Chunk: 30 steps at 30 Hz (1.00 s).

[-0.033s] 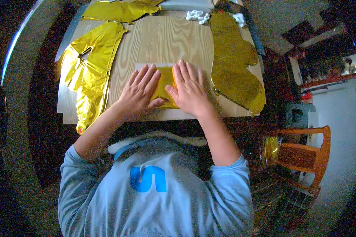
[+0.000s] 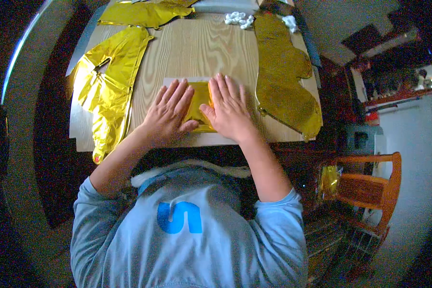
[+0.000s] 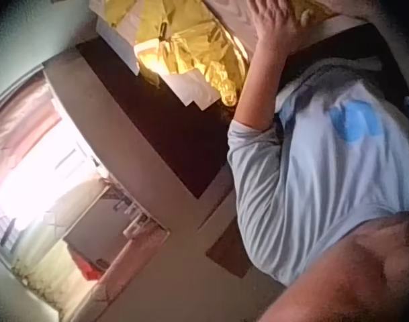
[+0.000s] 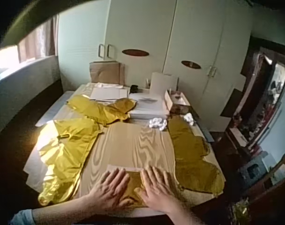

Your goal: Folding and packaging gold-colored metallic foil decorations around cardboard inserts.

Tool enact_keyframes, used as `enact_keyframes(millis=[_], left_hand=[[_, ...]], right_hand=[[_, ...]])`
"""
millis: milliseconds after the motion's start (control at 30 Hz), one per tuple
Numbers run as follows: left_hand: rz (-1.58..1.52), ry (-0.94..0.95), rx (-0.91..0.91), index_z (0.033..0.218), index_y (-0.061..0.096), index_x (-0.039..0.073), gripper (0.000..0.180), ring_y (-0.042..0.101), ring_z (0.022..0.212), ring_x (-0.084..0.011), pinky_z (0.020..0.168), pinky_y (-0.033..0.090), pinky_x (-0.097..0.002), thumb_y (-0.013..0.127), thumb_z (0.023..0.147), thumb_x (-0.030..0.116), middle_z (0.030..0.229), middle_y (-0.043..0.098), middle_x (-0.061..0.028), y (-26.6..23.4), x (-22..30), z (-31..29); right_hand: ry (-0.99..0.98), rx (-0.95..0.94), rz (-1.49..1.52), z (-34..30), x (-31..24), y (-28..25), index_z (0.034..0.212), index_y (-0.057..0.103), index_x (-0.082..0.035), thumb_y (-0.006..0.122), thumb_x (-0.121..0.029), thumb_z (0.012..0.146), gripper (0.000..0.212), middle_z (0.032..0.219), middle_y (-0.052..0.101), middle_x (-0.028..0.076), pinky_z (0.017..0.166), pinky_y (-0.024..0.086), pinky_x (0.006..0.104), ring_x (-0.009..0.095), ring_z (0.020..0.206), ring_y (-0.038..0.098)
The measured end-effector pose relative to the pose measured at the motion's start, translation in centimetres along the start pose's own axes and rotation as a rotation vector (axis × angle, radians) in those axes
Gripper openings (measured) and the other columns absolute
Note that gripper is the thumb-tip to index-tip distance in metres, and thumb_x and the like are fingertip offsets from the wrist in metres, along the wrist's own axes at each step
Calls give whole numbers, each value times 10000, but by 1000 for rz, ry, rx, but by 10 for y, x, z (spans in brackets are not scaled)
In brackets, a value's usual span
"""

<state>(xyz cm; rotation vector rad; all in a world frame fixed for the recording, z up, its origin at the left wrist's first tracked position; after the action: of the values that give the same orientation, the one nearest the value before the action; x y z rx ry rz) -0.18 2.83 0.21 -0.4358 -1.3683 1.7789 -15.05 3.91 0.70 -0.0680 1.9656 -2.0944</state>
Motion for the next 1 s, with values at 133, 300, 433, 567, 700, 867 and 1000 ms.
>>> enact_keyframes(millis=[133, 300, 433, 567, 700, 867, 1000], left_hand=[[19, -1, 6, 1481, 355, -12, 824, 265, 1455, -418, 1173, 209, -548, 480, 936, 592, 1550, 300, -265, 2, 0, -3], [-287, -105, -100, 1532, 239, -9, 843, 181, 1490, -395, 1211, 140, -491, 452, 966, 578, 1586, 215, -268, -5, -14, 2], [-539, -178, -14, 1540, 210, -6, 812, 158, 1499, -380, 1219, 114, -473, 486, 977, 510, 1594, 197, -261, -35, -35, 9], [-181, -189, 1, 1510, 276, -10, 715, 229, 1477, -383, 1211, 155, -487, 534, 978, 393, 1572, 271, -246, -32, -10, 17], [-21, -77, 59, 1479, 307, -66, 765, 260, 1462, -404, 1182, 184, -559, 527, 966, 456, 1552, 302, -263, -7, 12, 22], [-4, -107, 99, 1449, 382, -56, 823, 312, 1436, -413, 1150, 246, -566, 496, 928, 571, 1525, 345, -279, 11, 6, 13], [10, -90, 118, 1449, 379, -60, 846, 298, 1439, -435, 1146, 246, -577, 489, 924, 594, 1519, 334, -306, 9, 7, 9]], right_hand=[[5, 0, -38, 2, -1, 0, 1557, 207, -40, 435, -488, 999, 751, 1618, 192, 196, 1207, 60, 531, 353, 1501, 169], [90, -67, 175, 5, 13, -5, 1568, 169, -47, 414, -457, 1021, 726, 1631, 165, 186, 1218, 73, 493, 317, 1516, 142], [38, 128, 858, -6, 36, -53, 1542, 185, 20, 413, -374, 1062, 662, 1611, 195, 227, 1213, 167, 375, 309, 1501, 188], [64, 142, 717, -4, 28, -66, 1527, 228, 32, 421, -381, 1049, 660, 1561, 307, 250, 1214, 158, 447, 349, 1477, 256], [63, 63, 151, 4, 2, -22, 1521, 282, -9, 464, -394, 1011, 665, 1577, 292, 216, 1189, 129, 576, 352, 1471, 268], [40, 83, -23, -6, -2, 0, 1523, 268, 0, 504, -387, 978, 709, 1601, 230, 210, 1186, 109, 584, 364, 1478, 231], [44, 72, -22, -3, -7, 0, 1515, 272, 21, 514, -415, 965, 743, 1591, 233, 236, 1181, 110, 598, 385, 1475, 226]])
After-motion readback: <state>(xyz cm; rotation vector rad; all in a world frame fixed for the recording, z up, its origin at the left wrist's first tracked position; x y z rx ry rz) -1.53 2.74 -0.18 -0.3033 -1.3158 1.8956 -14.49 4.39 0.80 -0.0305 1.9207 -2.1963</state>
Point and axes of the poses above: each hand's wrist, its own z-axis towards the middle knuckle, its own y-axis out of the palm, x = y × z, the point moved 8 cm from there along z, towards the middle knuckle
